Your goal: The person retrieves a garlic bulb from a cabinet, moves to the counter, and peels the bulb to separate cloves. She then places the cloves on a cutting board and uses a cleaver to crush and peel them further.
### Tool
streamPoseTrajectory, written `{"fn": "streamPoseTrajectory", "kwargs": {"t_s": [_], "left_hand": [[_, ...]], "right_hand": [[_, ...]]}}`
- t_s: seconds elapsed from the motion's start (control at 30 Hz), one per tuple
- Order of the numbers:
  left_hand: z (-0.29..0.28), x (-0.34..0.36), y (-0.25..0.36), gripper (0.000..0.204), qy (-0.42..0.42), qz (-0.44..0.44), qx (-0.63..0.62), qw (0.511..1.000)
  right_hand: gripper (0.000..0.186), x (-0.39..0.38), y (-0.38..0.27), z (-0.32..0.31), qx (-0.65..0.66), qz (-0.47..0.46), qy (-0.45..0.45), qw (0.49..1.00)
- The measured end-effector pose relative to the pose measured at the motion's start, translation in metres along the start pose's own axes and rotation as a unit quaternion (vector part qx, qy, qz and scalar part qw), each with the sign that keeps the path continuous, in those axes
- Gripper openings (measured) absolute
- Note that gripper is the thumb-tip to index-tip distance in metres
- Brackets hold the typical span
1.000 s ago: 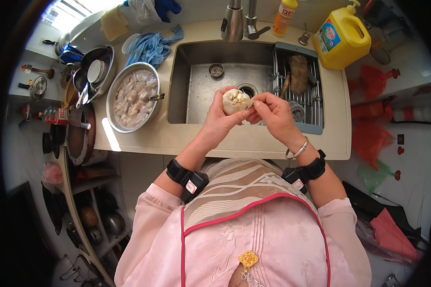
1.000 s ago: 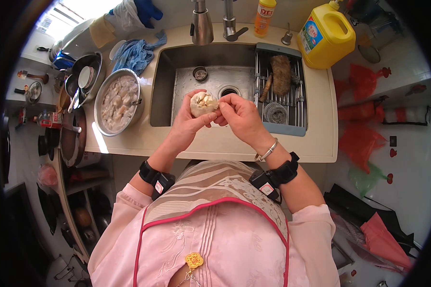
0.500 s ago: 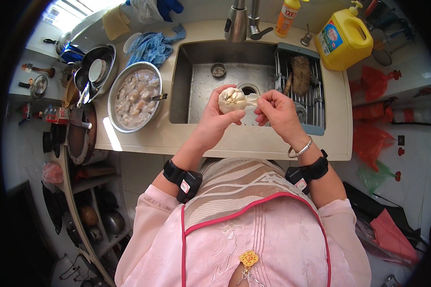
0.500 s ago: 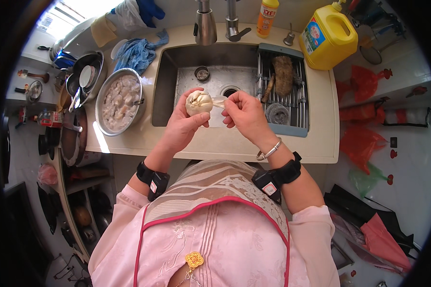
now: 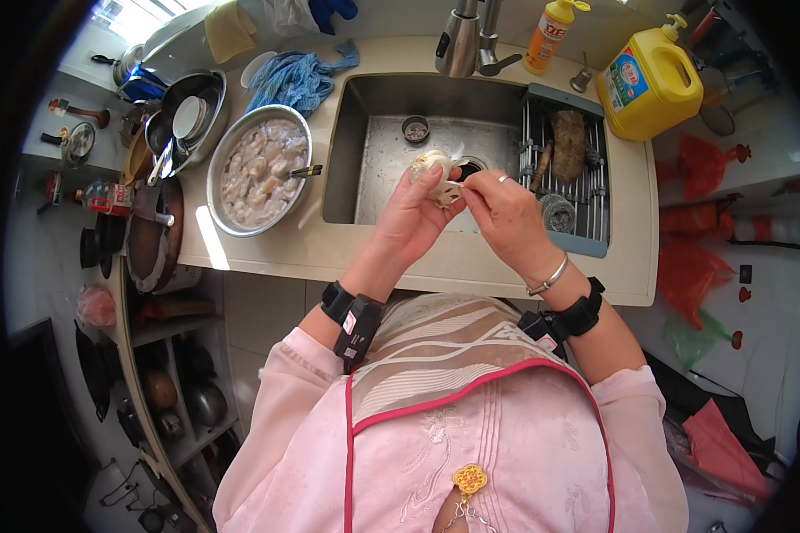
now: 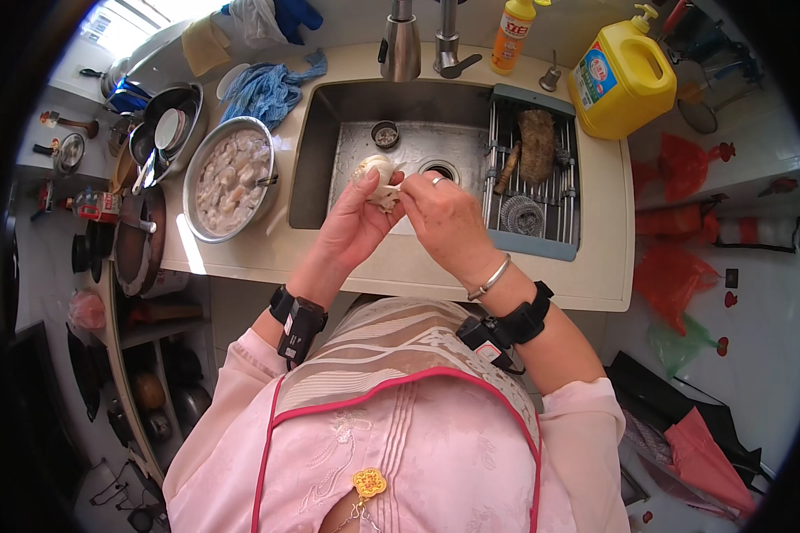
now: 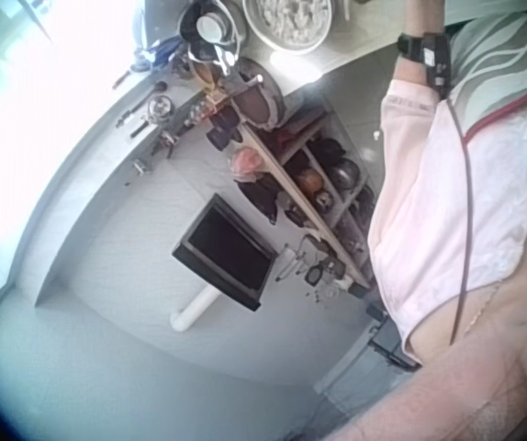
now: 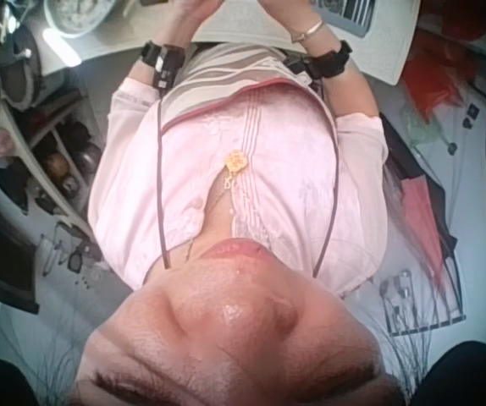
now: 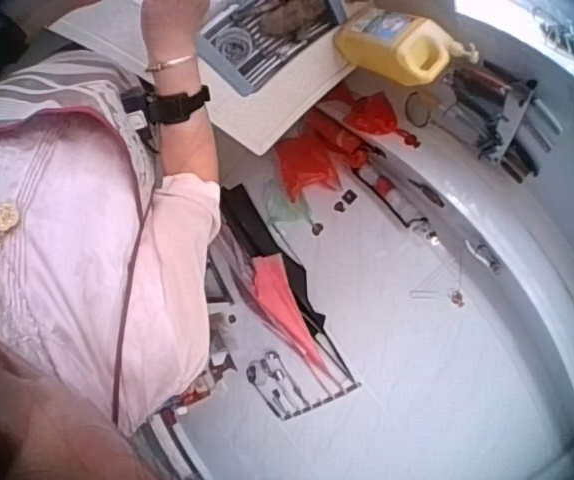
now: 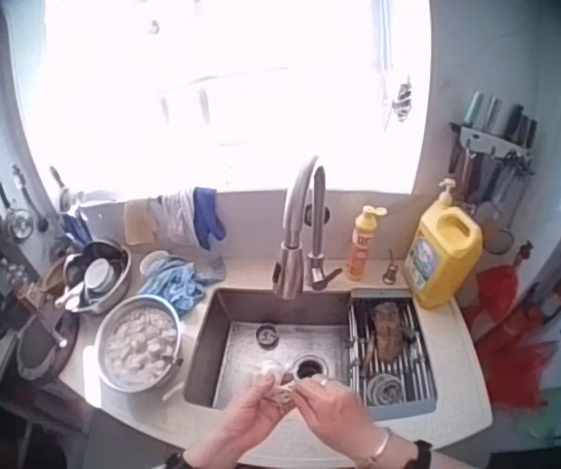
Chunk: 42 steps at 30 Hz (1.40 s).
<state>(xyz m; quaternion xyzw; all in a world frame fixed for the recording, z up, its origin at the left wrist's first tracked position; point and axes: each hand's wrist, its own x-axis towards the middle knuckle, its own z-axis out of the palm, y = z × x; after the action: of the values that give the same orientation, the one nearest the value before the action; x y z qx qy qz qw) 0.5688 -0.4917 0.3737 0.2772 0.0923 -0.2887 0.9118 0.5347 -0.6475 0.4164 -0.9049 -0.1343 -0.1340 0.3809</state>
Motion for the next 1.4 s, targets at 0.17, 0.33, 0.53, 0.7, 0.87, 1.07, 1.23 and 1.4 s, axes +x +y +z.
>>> {"fn": "streamPoseTrajectory", "kwargs": {"t_s": [0.17,0.33,0.53,0.7,0.87,1.07,1.23,1.4], "left_hand": [[-0.001,0.007,-0.015,0.015,0.051,-0.079,-0.101,0.991],[-0.010,0.012,-0.020,0.016,0.054,-0.055,-0.077,0.994],[0.002,0.010,-0.013,0.032,0.081,-0.014,-0.013,0.996],[0.015,0.000,0.006,0.044,0.015,-0.032,0.074,0.997],[0.026,-0.016,0.016,0.059,-0.059,-0.036,0.230,0.971],[0.029,-0.018,0.015,0.059,-0.066,-0.035,0.334,0.940],[0.024,-0.016,0.017,0.056,-0.095,-0.086,0.297,0.946],[0.023,-0.015,0.017,0.054,-0.127,-0.134,0.201,0.962]], "right_hand": [[0.001,-0.004,-0.007,0.015,-0.194,-0.118,-0.014,0.974],[0.003,-0.007,-0.008,0.012,-0.106,-0.143,-0.084,0.980],[0.008,-0.003,-0.009,0.002,-0.025,-0.139,-0.064,0.988],[0.016,0.007,-0.006,-0.019,0.118,0.018,-0.028,0.992],[0.028,0.018,0.012,-0.042,0.313,0.269,-0.087,0.907],[0.025,0.011,0.016,-0.043,0.421,0.321,-0.207,0.823],[0.025,0.008,0.019,-0.044,0.436,0.339,-0.208,0.807],[0.026,0.005,0.020,-0.050,0.416,0.298,-0.209,0.834]]}}
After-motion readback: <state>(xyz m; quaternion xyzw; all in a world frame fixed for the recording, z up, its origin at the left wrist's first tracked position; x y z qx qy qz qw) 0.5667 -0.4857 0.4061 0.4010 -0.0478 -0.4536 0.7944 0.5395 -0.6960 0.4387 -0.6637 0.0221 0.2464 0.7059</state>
